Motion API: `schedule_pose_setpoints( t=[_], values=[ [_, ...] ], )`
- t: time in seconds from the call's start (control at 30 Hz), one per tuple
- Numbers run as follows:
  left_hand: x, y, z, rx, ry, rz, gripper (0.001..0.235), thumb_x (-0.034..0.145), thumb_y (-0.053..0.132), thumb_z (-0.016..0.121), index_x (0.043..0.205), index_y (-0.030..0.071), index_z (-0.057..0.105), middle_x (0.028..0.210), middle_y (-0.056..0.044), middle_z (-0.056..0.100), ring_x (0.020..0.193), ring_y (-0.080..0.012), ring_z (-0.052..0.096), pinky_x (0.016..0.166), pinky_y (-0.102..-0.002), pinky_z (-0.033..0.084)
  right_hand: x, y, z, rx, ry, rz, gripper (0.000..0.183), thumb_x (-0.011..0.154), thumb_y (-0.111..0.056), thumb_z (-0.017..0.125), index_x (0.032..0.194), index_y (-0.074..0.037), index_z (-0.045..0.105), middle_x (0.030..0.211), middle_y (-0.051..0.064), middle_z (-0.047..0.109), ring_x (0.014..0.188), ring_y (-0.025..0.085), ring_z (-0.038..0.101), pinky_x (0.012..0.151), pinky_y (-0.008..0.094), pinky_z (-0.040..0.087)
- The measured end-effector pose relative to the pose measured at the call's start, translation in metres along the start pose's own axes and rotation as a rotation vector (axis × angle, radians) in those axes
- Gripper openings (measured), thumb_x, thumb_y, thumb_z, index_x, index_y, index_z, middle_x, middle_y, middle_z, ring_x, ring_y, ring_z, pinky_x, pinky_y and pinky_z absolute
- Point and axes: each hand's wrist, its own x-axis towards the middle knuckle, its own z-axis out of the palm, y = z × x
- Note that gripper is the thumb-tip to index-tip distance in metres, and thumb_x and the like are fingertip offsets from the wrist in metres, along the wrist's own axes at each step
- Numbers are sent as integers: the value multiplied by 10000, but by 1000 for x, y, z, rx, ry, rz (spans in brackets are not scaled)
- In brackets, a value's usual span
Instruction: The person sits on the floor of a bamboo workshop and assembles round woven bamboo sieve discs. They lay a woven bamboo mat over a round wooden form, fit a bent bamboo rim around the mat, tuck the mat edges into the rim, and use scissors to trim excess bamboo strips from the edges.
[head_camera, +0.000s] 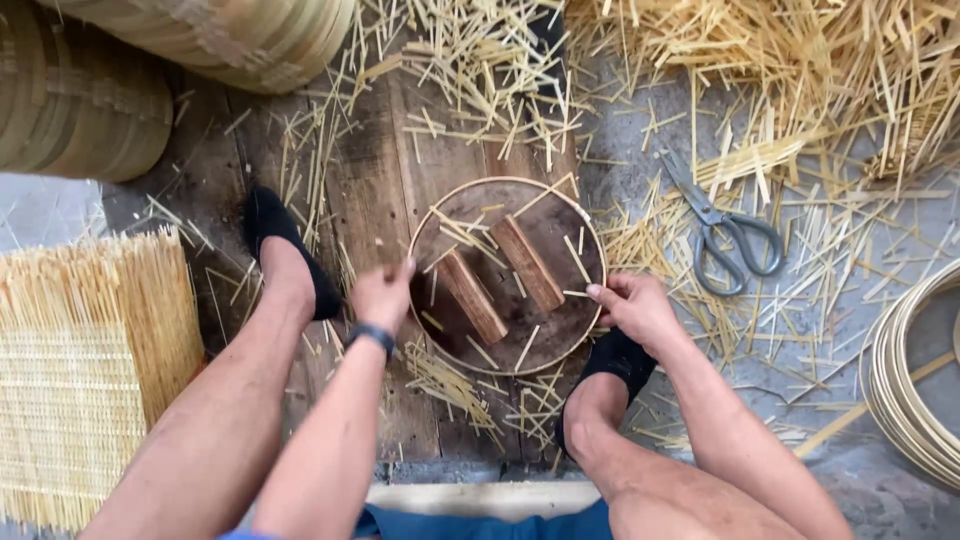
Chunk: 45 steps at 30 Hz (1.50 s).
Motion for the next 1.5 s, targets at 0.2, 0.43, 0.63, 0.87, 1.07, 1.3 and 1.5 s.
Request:
schedule_pose_setpoints(
  t=[0.2, 0.43, 0.63, 0.87, 1.07, 1.3, 1.5],
  values=[
    [-24, -62, 18, -741, -413, -440, 578, 890, 334, 738, 1298, -49, 595, 1118, -124, 727, 862, -272, 715, 713, -473, 635, -10, -10, 3, 147, 65, 40, 226, 888, -156, 787, 988, 46, 770, 838, 76, 741, 662, 124, 669, 570, 308, 594],
    [-39, -41, 23, -698, -335, -448, 480, 888, 242, 768, 1203, -104, 663, 1042, -168, 752, 791, -264, 742, 614, -405, 648, -15, -27, 5, 167, 194, 69, 264, 868, -145, 807, 1047, 43, 757, 879, 101, 755, 672, 171, 709, 577, 305, 600],
    [-74, -13, 18, -658, -249, -396, 424, 965, 253, 765, 1172, -114, 722, 1044, -246, 735, 784, -298, 676, 626, -378, 576, -36, -46, -10, 582, -92, -79, 385, 923, -165, 732, 1194, 104, 685, 1047, 158, 765, 840, 185, 770, 731, 302, 653],
    [-117, -37, 96, -1295, -625, -409, 224, 946, 65, 604, 1168, 93, 621, 1091, -51, 714, 1016, -246, 708, 852, -410, 628, -12, -8, 12, 316, -19, 145, 264, 964, -130, 667, 1031, 124, 641, 859, 201, 710, 722, 271, 750, 630, 387, 650],
    [-119, -37, 114, -1163, -437, -440, 125, 986, 48, 619, 1100, -1, 612, 1067, -109, 723, 968, -267, 723, 857, -422, 648, 8, 7, 18, 302, 36, 183, 209, 963, -104, 664, 982, 95, 605, 818, 195, 670, 657, 268, 695, 566, 415, 638],
    [-108, 33, 12, -825, -391, -153, 411, 894, 132, 722, 1286, 67, 619, 1192, -90, 723, 997, -218, 701, 835, -393, 561, -50, -77, 2, -183, 301, -246, 513, 858, -209, 779, 1272, 43, 610, 998, 149, 726, 923, 254, 728, 801, 374, 585],
    [-120, 141, -114, -477, -235, 578, 644, 850, 12, 735, 1454, 39, 516, 1268, -112, 715, 1104, -209, 704, 977, -335, 576, -67, -169, 17, 119, -73, -549, 737, 918, -251, 803, 1476, 32, 413, 1291, 169, 661, 1205, 258, 663, 1010, 371, 535]
  ],
)
